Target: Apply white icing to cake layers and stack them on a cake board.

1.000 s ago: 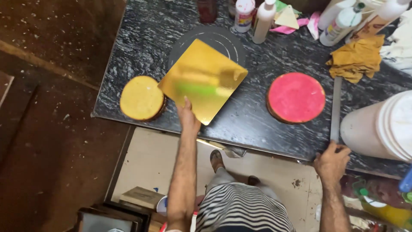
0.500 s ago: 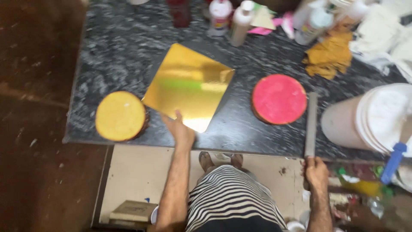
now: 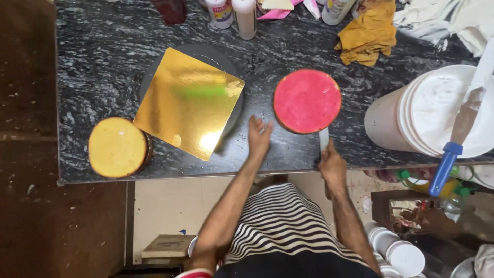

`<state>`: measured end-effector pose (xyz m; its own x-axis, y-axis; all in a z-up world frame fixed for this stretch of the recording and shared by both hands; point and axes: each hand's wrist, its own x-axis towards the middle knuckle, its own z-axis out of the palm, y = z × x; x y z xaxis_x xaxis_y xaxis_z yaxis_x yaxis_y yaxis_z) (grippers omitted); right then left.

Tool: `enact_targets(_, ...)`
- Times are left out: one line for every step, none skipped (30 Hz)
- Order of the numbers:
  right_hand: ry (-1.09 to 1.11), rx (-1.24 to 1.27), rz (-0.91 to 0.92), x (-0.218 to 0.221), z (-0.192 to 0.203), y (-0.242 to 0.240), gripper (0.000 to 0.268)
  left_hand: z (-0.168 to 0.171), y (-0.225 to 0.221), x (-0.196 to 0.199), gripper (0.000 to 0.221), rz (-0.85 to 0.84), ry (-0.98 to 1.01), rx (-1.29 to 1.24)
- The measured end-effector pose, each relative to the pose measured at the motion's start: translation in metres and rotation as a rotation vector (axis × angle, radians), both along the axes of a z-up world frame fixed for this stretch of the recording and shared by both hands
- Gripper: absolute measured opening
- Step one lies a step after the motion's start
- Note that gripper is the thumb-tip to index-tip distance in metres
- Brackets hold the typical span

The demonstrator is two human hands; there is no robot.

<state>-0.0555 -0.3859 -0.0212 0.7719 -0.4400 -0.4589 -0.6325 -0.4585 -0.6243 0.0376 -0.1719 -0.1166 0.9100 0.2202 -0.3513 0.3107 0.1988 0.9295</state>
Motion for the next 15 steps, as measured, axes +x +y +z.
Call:
enact_targets(-0.016,-0.026,0.057,0.01,0.009,0.012,0.053,-0.004,-0.015,0.022,0.095,-0.035,-0.028,0.139)
enact_targets(-0.019,-0.023,0.064,0.014,0.008,0.013,0.053,0.009,-0.023,0.035,0.095,-0.028,-0.03,0.143)
enact_targets(-0.003,0.028,0.055,0.019,0.006,0.013,0.053,0.022,-0.031,0.048,0.105,-0.064,0.03,0.061)
enact_targets(0.021,0.078,0.042,0.018,0.004,0.013,0.052,0.034,-0.04,0.056,0.115,-0.103,0.099,-0.023)
enact_targets(0.027,0.08,0.045,0.017,0.006,0.011,0.052,0.048,-0.041,0.06,0.115,-0.1,0.104,-0.022)
enact_targets(0.021,0.156,0.028,0.016,0.009,0.008,0.053,0.063,-0.044,0.065,0.112,-0.083,0.233,0.134)
enact_targets(0.014,0.232,0.01,0.015,0.012,0.006,0.054,0.078,-0.046,0.071,0.109,-0.067,0.362,0.291)
enact_targets(0.016,0.231,0.013,0.011,0.004,0.001,0.054,0.079,-0.049,0.074,0.109,-0.064,0.363,0.29)
enact_targets(-0.041,0.334,-0.021,0.006,-0.004,-0.003,0.053,0.081,-0.051,0.077,0.107,0.011,0.368,0.155)
enact_targets(-0.1,0.439,-0.052,0.004,-0.013,-0.006,0.052,0.083,-0.053,0.081,0.104,0.089,0.368,0.021)
enact_targets(-0.102,0.44,-0.046,0.002,-0.013,-0.007,0.052,0.076,-0.054,0.082,0.104,0.094,0.365,0.021)
enact_targets(-0.148,0.449,-0.043,0.001,-0.013,-0.008,0.051,0.069,-0.056,0.084,0.084,0.014,0.337,-0.108)
enact_targets(-0.195,0.458,-0.039,-0.001,-0.013,-0.009,0.05,0.063,-0.057,0.086,0.067,-0.066,0.305,-0.236)
enact_targets(-0.194,0.456,-0.029,-0.003,-0.008,-0.01,0.05,0.069,-0.059,0.085,0.067,-0.057,0.302,-0.241)
enact_targets(-0.209,0.447,-0.039,-0.005,-0.002,-0.011,0.051,0.074,-0.059,0.083,0.057,-0.062,0.283,-0.224)
